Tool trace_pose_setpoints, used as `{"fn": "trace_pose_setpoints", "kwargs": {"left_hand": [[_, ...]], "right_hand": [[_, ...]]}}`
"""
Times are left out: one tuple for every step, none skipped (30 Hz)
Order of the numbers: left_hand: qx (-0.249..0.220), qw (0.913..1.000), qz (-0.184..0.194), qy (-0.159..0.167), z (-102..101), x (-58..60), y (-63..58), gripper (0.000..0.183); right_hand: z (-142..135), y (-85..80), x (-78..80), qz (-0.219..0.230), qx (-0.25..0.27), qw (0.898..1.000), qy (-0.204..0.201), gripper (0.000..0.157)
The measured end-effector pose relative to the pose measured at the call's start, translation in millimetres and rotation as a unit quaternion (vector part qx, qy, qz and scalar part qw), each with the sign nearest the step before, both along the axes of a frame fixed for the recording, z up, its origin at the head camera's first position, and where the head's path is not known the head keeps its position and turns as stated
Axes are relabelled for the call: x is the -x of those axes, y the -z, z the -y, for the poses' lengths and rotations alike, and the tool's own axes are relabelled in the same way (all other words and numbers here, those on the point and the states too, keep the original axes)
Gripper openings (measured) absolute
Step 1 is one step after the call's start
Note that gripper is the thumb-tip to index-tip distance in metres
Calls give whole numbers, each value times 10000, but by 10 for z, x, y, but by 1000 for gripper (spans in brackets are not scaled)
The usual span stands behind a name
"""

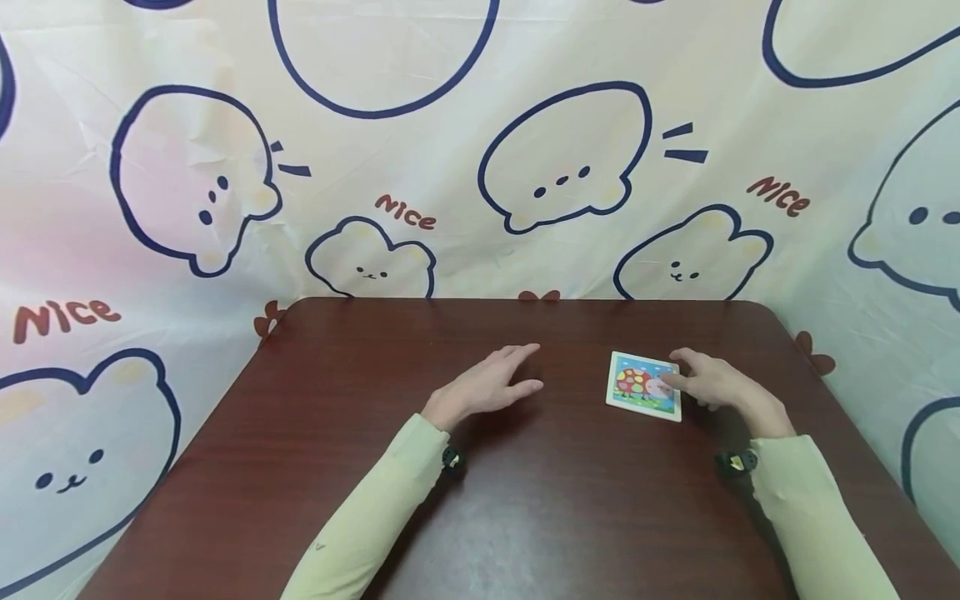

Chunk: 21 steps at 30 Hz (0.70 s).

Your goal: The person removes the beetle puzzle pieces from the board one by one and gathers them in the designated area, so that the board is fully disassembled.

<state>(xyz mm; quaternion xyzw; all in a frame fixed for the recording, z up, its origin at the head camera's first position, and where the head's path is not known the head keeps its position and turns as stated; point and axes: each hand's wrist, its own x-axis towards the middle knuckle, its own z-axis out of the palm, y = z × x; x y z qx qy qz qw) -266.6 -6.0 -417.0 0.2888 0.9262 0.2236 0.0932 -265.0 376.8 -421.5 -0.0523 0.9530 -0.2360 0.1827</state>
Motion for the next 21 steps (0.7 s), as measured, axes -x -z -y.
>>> {"fn": "trace_pose_setpoints", "kwargs": {"left_hand": [[10,10000,12,3,-19,-1,2,68],[10,10000,10,25,-41,1,7,68],[8,10000,22,43,-62,2,13,68],[12,10000,25,63,-83,3,20,68],[14,10000,28,87,-103,4,26,67],[18,9999,39,107,-123,3,30,67],[20,9999,42,132,-139,1,37,67],[19,9999,54,153,-155,0,43,67],[30,9998,67,166,-172,-3,48,66],[39,9998,69,177,-189,-3,56,66],[53,9998,72,176,-205,-5,62,66],[71,9998,78,169,-222,-6,66,65],[87,9998,78,164,-239,-7,71,65],[111,9998,82,148,-256,-8,75,65],[147,9998,68,140,-272,-8,79,65],[170,9998,65,122,-287,-8,83,65],[211,9997,65,102,-301,-9,86,65],[248,9996,57,81,-316,-10,90,64],[273,9996,53,66,-331,-9,92,64],[286,9996,56,51,-348,-7,95,64],[299,9995,53,48,-365,-6,98,64]], "right_hand": [[-9,2,1,36,4,10000,-8,75],[-17,8,5,80,7,10000,-6,76],[-21,11,6,122,-6,9999,-6,76],[-23,12,6,157,-7,9999,-10,76],[-24,13,5,188,-2,9998,1,78],[-23,13,5,211,9,9998,11,79],[-17,16,5,229,27,9997,14,81],[-11,20,7,253,44,9997,30,81],[-5,21,6,271,66,9996,40,82],[1,21,5,282,89,9996,49,82],[7,23,5,299,108,9995,65,82],[11,26,5,307,118,9994,61,81],[14,28,5,316,109,9994,55,82],[16,29,4,336,101,9994,59,82],[13,33,4,335,75,9994,31,83],[12,37,4,328,46,9994,8,85],[12,40,4,324,29,9995,-13,86],[14,41,2,318,14,9995,-26,87],[14,38,3,312,0,9995,-37,89],[13,38,5,305,-10,9995,-45,90],[13,37,6,296,-28,9995,-55,91]]}}
